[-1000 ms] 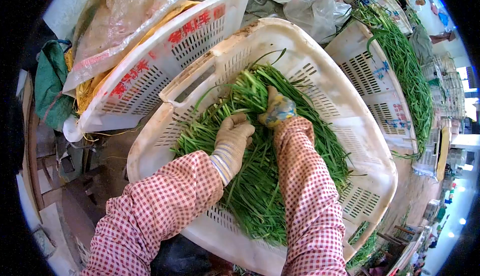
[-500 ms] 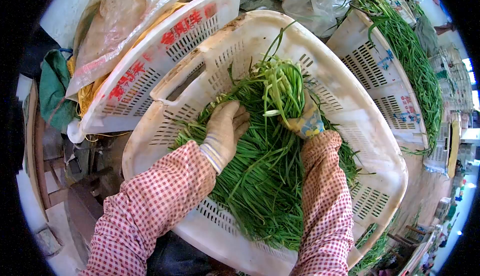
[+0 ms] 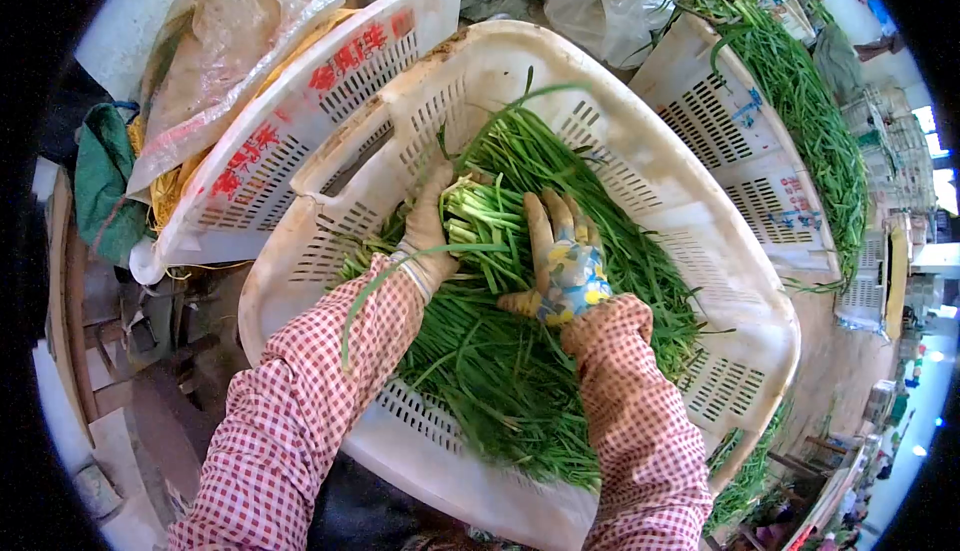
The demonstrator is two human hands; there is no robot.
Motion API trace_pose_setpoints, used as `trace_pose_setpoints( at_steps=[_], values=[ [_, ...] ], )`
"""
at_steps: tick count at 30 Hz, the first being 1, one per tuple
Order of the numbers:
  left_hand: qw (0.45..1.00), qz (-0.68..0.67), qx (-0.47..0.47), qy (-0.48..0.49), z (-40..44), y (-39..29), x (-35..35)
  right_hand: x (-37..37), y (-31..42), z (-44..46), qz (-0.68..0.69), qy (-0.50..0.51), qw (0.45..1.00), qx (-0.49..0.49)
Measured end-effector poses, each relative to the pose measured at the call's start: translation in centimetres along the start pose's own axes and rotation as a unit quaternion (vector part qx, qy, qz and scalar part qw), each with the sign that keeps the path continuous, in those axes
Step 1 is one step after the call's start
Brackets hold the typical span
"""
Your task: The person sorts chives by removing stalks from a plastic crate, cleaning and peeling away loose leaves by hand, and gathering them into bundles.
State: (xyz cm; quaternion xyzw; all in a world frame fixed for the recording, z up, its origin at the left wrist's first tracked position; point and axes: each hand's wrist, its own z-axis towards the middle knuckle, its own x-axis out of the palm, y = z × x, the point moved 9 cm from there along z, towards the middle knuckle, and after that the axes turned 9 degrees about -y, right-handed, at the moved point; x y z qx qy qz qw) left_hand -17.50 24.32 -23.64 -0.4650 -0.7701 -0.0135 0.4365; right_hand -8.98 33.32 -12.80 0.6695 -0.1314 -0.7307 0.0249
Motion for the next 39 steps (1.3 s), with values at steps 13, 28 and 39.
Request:
trace_pose_setpoints(
  at_steps=[13,28,39],
  values=[
    [0.973,0.180,-0.010,0.142,-4.1,1.5,7.0,-4.0,1.6,2.2,0.185,-0.113,0.976,-0.014],
    [0.641,0.550,0.377,0.381,-10.6,9.4,15.0,-8.4,-8.8,-8.1,0.549,-0.323,0.758,0.140],
    [0.737,0.518,0.252,0.354,-8.6,17.5,14.5,-9.5,-11.8,-12.8,0.439,-0.418,0.785,0.129]
  ],
)
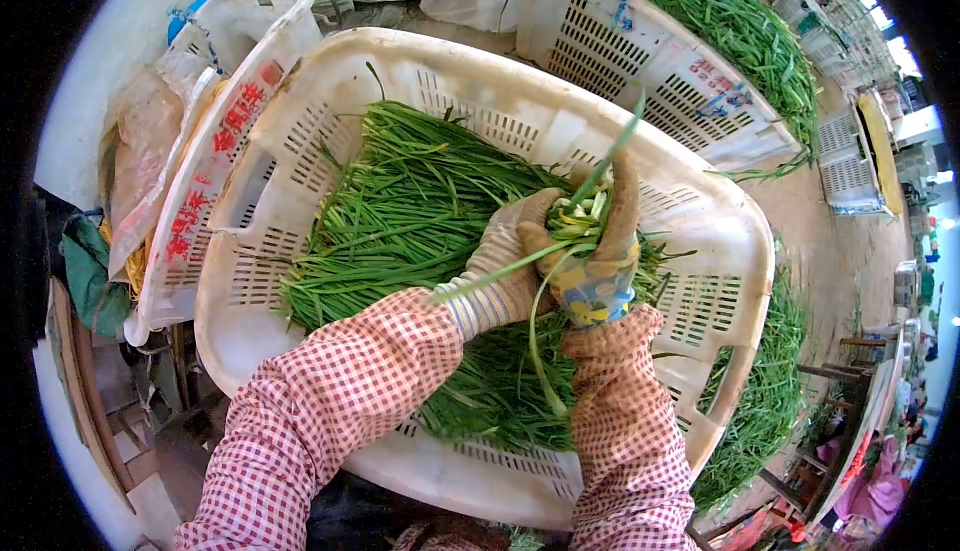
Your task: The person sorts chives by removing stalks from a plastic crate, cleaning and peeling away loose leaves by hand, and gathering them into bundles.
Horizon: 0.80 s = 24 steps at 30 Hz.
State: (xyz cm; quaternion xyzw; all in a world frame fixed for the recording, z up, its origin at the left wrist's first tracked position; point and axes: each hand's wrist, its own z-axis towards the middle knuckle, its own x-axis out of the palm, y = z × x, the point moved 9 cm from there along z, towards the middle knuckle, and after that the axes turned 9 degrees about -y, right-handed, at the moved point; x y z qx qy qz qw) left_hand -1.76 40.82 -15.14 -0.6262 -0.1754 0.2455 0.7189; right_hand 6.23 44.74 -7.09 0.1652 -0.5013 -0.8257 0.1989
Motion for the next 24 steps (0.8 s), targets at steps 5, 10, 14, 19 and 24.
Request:
trace_pose_setpoints(
  at_steps=[5,10,14,19,24],
  values=[
    [0.931,0.341,0.094,0.088,-2.3,-2.6,-0.9,-1.9,-4.3,0.0,0.147,-0.072,0.978,0.132],
    [0.736,0.594,-0.127,0.300,-6.7,2.9,-8.4,-6.1,1.5,3.6,0.107,-0.123,0.984,0.071],
    [0.705,0.585,-0.201,0.346,-9.9,1.5,-9.9,-15.0,11.8,3.6,-0.013,-0.184,0.982,0.031],
    [0.758,0.553,-0.165,0.305,-10.2,-8.3,-7.2,-27.2,28.5,-0.3,-0.041,-0.279,0.957,-0.066],
    [0.867,0.228,-0.122,0.426,-19.2,-19.7,3.9,-36.7,41.0,-5.5,-0.127,-0.329,0.921,-0.166]
  ],
)
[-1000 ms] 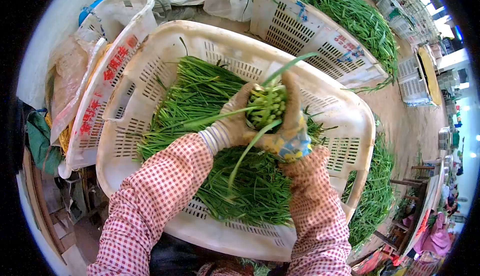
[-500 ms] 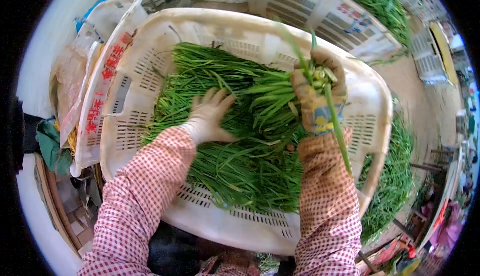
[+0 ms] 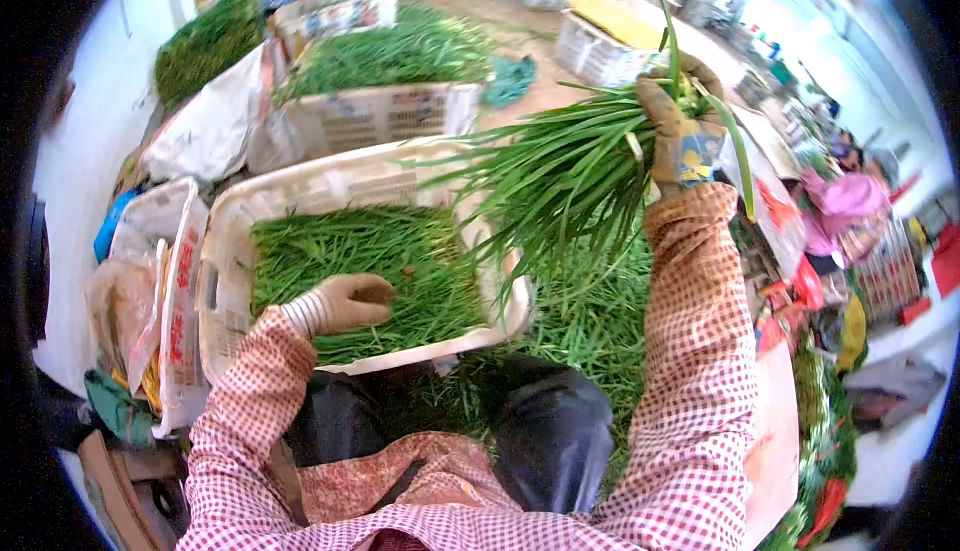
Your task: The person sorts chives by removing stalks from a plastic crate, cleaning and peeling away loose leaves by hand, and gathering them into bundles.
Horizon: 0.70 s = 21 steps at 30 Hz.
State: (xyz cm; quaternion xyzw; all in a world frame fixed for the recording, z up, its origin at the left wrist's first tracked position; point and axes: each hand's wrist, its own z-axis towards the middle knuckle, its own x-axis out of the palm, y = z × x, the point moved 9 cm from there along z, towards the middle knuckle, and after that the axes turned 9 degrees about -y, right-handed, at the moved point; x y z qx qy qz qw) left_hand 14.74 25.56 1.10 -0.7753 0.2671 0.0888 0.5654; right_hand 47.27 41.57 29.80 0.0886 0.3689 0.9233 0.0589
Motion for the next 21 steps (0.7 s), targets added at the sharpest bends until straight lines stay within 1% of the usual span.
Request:
trace_pose_setpoints(
  at_steps=[1,2,3,4,5,6,7,9,10,11,12,13,16,17,18,21],
  values=[
    [0.997,-0.019,0.063,0.048,-1.2,-4.4,2.5,-1.5,1.6,-0.2,0.022,-0.011,1.000,-0.015],
    [0.990,-0.063,0.089,0.091,-2.3,-8.4,4.9,-2.7,4.1,-0.3,0.002,-0.013,0.999,-0.041],
    [0.962,-0.184,0.111,0.167,-3.4,-11.7,8.0,-3.8,6.6,0.0,-0.049,-0.023,0.995,-0.080],
    [0.913,-0.322,0.089,0.236,-4.8,-14.7,10.8,-4.4,8.6,-0.2,-0.035,-0.004,0.994,-0.107],
    [0.838,-0.414,0.137,0.329,-6.2,-18.1,13.3,-4.9,10.9,-0.5,-0.020,0.016,0.990,-0.139],
    [0.841,-0.421,0.124,0.317,-7.0,-20.7,15.3,-5.2,12.9,-1.5,0.006,0.031,0.989,-0.145],
    [0.795,-0.495,0.095,0.337,-7.2,-22.3,17.3,-5.4,14.5,-2.5,0.069,0.042,0.983,-0.162],
    [0.742,-0.564,0.063,0.357,-7.4,-23.8,19.7,-4.8,17.7,-6.1,-0.054,0.034,0.982,-0.177],
    [0.683,-0.627,0.039,0.374,-7.6,-24.8,20.3,-4.2,18.7,-8.1,-0.045,0.052,0.980,-0.188],
    [0.619,-0.683,0.014,0.388,-7.7,-25.1,20.6,-3.2,18.6,-10.4,-0.054,0.109,0.981,-0.152],
    [0.605,-0.703,0.038,0.372,-7.3,-24.8,20.7,-1.5,19.4,-13.0,-0.126,0.207,0.942,-0.233],
    [0.591,-0.721,0.059,0.357,-7.0,-24.3,20.6,-0.2,20.0,-15.9,-0.172,0.295,0.884,-0.318],
    [0.560,-0.766,0.098,0.299,-6.3,-20.4,19.5,2.7,18.9,-26.5,-0.095,0.343,0.839,-0.411],
    [0.554,-0.775,0.109,0.283,-6.3,-19.1,19.1,3.6,19.8,-30.2,-0.128,0.330,0.820,-0.449],
    [0.551,-0.780,0.115,0.272,-6.4,-17.7,18.9,4.0,21.1,-31.5,-0.117,0.383,0.802,-0.444],
    [0.552,-0.790,0.128,0.233,-6.2,-14.5,18.0,4.1,20.2,-34.4,-0.054,0.435,0.804,-0.402]
  ],
)
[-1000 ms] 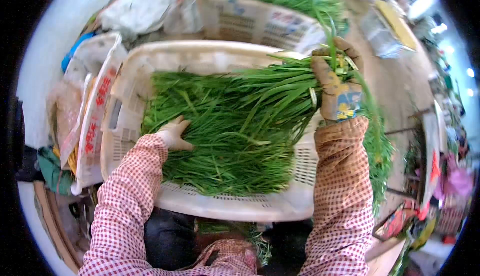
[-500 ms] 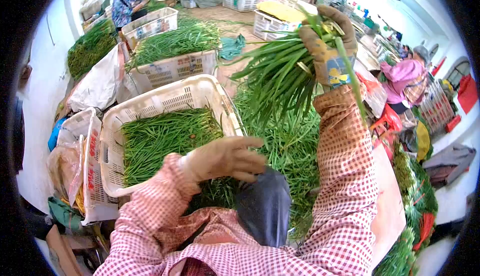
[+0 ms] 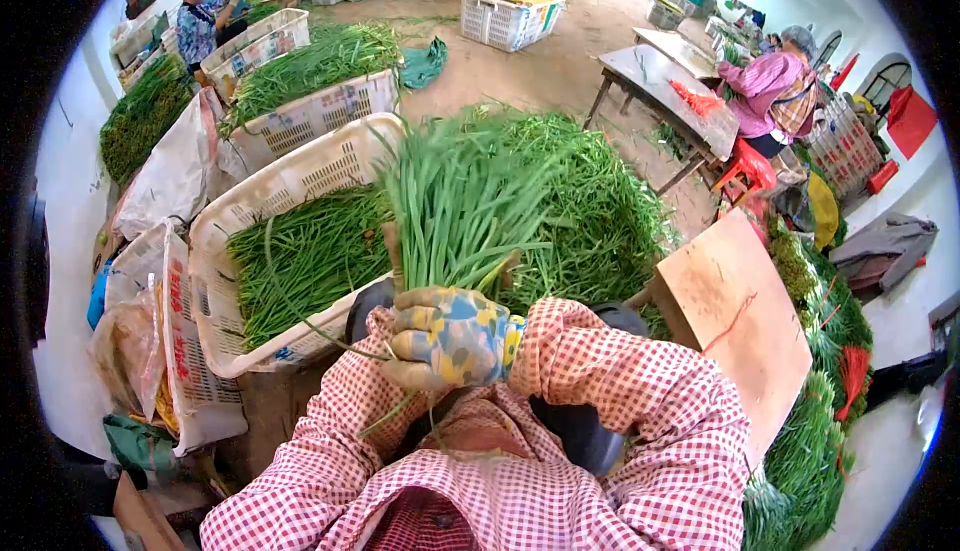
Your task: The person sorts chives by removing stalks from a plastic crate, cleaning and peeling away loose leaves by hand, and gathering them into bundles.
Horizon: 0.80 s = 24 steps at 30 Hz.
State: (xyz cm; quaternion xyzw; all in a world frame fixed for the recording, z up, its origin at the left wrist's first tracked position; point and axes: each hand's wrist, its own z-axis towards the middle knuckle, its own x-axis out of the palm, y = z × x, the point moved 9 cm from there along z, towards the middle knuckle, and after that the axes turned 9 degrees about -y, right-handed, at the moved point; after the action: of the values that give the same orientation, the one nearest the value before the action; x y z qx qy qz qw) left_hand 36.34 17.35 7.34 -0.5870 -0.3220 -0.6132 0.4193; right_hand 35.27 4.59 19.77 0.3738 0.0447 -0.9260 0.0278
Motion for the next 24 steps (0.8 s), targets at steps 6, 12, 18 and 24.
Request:
trace_pose_setpoints(
  at_steps=[6,12,18,24],
  values=[
    [0.998,0.048,-0.036,0.012,-0.1,-0.1,-0.4,-2.6,-1.3,0.9,0.076,0.043,0.991,0.103],
    [0.976,0.198,-0.082,0.030,4.3,1.2,-5.8,-16.1,-13.3,-17.1,-0.069,-0.117,0.807,0.575],
    [0.876,0.448,-0.176,0.037,11.0,10.6,0.3,-12.1,-19.7,-30.5,0.601,-0.387,0.436,0.547],
    [0.788,0.566,-0.107,0.219,19.7,22.2,11.0,-31.6,-12.6,-21.1,-0.031,-0.375,0.742,0.555]
  ],
)
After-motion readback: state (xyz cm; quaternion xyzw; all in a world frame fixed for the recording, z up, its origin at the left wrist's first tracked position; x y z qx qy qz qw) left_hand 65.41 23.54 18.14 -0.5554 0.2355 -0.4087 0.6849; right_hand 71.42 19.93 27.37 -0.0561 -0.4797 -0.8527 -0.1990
